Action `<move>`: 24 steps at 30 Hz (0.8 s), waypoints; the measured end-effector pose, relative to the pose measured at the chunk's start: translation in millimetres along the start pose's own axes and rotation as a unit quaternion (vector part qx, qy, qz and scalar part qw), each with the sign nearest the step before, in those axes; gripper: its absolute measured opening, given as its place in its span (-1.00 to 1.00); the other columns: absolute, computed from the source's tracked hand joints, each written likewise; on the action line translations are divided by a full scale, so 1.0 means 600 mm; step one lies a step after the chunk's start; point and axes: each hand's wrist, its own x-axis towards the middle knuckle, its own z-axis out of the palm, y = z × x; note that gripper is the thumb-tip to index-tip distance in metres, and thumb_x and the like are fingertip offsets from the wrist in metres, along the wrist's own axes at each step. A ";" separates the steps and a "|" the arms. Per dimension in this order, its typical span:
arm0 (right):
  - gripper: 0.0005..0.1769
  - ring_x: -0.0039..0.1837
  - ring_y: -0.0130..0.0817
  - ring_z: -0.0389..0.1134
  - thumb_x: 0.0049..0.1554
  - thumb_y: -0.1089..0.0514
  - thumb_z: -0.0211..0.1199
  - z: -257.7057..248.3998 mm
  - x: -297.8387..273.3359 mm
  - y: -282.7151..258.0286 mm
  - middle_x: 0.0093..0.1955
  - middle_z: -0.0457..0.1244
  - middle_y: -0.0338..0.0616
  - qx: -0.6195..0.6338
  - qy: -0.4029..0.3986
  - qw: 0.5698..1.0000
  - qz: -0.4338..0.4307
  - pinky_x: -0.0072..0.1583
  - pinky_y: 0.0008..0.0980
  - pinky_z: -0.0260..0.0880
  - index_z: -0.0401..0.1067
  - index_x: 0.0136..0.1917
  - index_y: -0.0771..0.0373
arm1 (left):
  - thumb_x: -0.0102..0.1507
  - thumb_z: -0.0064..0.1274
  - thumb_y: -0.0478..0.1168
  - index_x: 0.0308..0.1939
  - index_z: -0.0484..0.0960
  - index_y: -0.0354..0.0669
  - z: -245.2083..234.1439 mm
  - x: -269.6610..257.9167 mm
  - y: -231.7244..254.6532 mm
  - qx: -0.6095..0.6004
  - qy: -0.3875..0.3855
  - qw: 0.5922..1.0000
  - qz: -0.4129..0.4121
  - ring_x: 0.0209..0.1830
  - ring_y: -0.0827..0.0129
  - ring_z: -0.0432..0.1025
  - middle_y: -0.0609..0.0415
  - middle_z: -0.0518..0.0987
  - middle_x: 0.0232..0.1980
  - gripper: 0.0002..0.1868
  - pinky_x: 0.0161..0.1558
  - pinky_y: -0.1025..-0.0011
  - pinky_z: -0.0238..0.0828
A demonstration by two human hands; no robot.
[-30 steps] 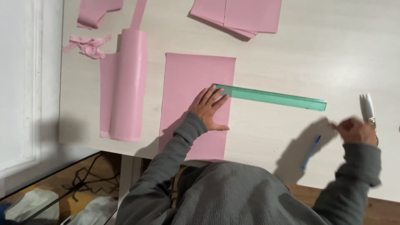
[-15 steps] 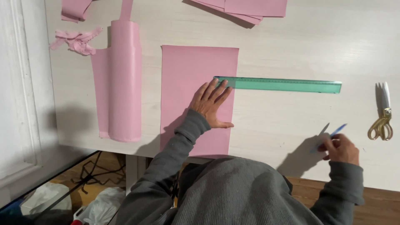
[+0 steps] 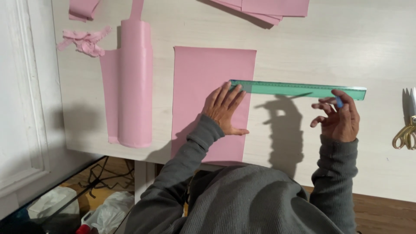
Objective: Measuring, marking, and cutting pink leather material using tools on a workshop table.
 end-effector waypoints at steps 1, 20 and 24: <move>-0.57 -0.08 -0.29 0.48 0.24 0.16 -0.10 0.044 0.001 -0.023 -0.06 0.35 -0.09 0.065 0.042 0.997 0.030 -0.34 -0.33 0.42 0.24 0.34 0.32 | -0.11 -0.13 0.81 0.64 -0.11 -0.03 -0.001 -0.003 0.004 0.001 -0.029 0.999 -0.015 0.69 0.01 -0.42 0.02 -0.22 0.70 0.50 0.62 -0.04 -0.56; -0.94 0.05 -0.30 0.49 0.27 0.37 0.14 0.147 0.161 0.057 -0.02 0.31 -0.02 -0.051 -0.191 0.980 -0.039 -0.24 -0.41 0.53 0.32 0.04 0.33 | -0.09 -0.13 0.82 0.65 -0.07 -0.06 -0.002 -0.003 0.001 0.007 0.001 1.000 0.001 0.70 0.02 -0.42 -0.03 -0.16 0.71 0.49 0.62 0.01 -0.62; -0.83 -0.08 -0.45 0.40 0.12 0.36 0.35 0.181 0.199 0.111 -0.08 0.32 -0.13 -0.201 -0.343 0.914 -0.078 -0.14 -0.46 0.48 0.36 -0.09 0.33 | -0.07 -0.10 0.80 0.65 -0.02 -0.08 -0.015 -0.001 0.003 0.008 0.000 1.000 -0.004 0.71 0.08 -0.37 -0.03 -0.11 0.70 0.47 0.64 0.01 -0.58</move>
